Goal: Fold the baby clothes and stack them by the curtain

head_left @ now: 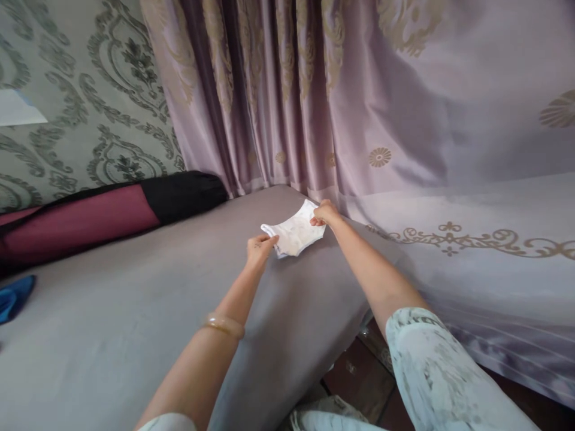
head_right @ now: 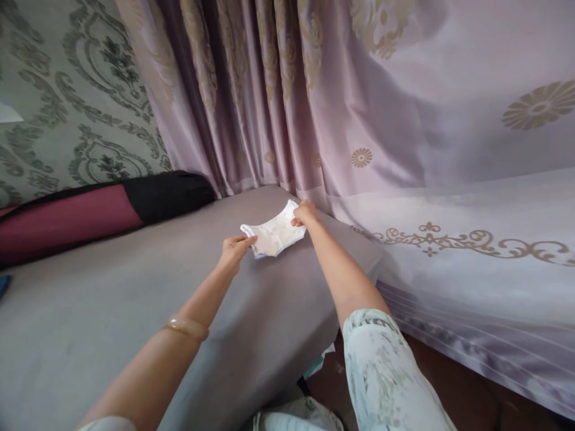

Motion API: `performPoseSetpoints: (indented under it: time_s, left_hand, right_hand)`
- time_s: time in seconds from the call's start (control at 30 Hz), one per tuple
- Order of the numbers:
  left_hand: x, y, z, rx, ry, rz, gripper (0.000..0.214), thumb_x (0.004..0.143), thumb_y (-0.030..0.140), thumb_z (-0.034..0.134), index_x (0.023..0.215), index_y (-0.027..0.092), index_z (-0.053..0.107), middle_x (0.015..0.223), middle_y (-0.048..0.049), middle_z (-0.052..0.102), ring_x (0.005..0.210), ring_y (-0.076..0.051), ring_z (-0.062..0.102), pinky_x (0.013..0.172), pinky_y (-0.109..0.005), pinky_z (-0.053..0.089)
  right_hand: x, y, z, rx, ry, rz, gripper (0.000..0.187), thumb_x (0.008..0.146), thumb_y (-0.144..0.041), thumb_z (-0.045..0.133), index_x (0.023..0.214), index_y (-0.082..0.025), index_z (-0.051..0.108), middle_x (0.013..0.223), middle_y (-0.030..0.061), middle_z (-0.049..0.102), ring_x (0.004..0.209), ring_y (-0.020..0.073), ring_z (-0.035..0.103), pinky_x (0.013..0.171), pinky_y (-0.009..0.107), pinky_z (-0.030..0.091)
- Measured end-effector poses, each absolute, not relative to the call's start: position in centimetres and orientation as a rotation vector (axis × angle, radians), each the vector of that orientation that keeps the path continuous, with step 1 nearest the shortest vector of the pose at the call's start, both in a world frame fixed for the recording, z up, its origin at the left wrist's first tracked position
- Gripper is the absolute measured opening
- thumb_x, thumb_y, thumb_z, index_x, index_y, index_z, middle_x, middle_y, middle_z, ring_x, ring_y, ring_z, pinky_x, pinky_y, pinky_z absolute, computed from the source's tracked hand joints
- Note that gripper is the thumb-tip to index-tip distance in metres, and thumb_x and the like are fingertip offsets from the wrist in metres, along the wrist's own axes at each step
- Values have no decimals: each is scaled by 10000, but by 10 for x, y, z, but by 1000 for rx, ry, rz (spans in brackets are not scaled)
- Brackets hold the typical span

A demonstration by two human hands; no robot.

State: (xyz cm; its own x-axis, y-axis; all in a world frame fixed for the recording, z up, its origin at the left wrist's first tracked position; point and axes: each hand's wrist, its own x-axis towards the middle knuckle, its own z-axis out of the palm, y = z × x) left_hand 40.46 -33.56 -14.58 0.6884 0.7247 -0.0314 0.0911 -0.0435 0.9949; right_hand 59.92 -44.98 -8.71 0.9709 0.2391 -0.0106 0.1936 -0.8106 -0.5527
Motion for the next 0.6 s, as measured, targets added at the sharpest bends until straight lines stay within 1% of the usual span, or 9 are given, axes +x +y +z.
performPoseSetpoints:
  time_s: [0.1,0.2,0.3,0.47,0.6]
  left_hand:
    - [431,-350,-154,1503,676,559,194,636,321,704,594,138,654,488,31,485,474,-76,395,476,-217,280]
    - [455,-360,-163,1477,694,508,185,641,300,715,604,128,661,489,20,502,475,-76,411,469,-211,292]
    - [476,-367,-172,1447,710,480,166,654,270,715,617,118,659,491,19,511,458,-69,412,464,-207,307]
    - [503,-377,-178,1451,741,403,182,696,293,712,699,115,672,489,29,516,382,-61,394,419,-215,307]
    - [516,-383,-179,1450,747,344,183,728,287,702,737,107,671,502,25,531,341,-57,398,389,-217,288]
  right_hand:
    - [611,-460,-99,-2512,-212,134,203,911,-215,538,989,-62,646,726,117,695,617,188,678,565,261,515]
    - [615,-471,-111,-2510,-160,-20,252,942,-192,438,1114,-80,583,907,154,699,794,214,697,688,288,522]
    - [615,-480,-120,-2549,-215,-255,267,900,-151,457,1149,-91,533,1010,172,683,969,257,666,791,308,493]
    - [619,-484,-131,-2643,-315,-286,322,866,-101,460,1186,-71,451,1012,183,680,1001,260,647,809,307,467]
    - [625,-484,-138,-2685,-291,-294,330,855,-112,482,1178,-69,430,1025,191,677,1012,255,638,813,299,453]
